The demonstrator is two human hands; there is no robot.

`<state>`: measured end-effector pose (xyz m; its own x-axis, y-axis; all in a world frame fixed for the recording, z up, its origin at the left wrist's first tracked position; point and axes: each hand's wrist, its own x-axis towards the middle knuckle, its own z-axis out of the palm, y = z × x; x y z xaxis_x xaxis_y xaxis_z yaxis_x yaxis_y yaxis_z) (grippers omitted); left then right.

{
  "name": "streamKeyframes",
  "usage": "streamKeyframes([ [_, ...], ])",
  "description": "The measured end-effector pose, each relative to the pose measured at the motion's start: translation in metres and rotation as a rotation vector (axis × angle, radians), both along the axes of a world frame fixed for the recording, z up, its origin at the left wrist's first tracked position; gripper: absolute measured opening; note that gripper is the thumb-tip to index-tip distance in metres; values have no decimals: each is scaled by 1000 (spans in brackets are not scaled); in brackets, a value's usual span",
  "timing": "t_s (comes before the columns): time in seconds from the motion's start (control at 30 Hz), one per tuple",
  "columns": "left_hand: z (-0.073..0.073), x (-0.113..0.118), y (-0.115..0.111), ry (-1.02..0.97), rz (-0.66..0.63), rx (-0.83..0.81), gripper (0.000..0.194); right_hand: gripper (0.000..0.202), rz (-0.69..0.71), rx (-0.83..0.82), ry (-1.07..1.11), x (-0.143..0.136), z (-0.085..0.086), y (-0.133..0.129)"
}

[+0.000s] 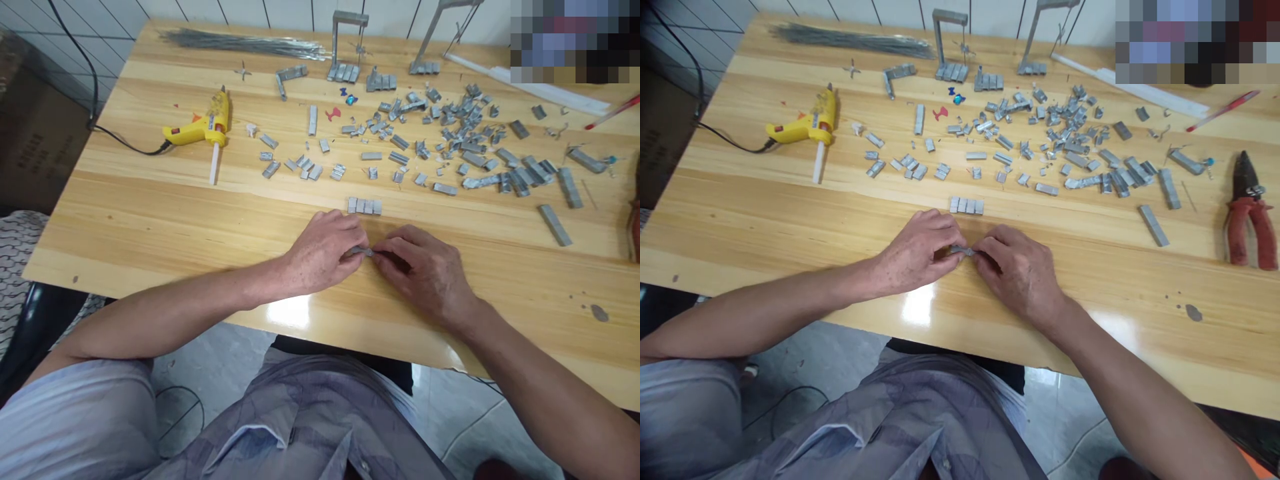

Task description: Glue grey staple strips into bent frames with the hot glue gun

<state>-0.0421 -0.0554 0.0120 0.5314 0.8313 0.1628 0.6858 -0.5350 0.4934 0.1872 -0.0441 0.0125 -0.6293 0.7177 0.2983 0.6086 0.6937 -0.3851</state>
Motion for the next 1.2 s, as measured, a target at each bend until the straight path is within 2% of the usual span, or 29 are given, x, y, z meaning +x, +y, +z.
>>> streamKeyframes([
  [0.97, 1, 1, -2, 1, 16, -12, 12, 15, 24, -27, 16, -1, -2, 2],
  [1.2, -3, 1, -3, -12, 32, 4, 10, 15, -4, 14, -14, 2, -2, -2],
])
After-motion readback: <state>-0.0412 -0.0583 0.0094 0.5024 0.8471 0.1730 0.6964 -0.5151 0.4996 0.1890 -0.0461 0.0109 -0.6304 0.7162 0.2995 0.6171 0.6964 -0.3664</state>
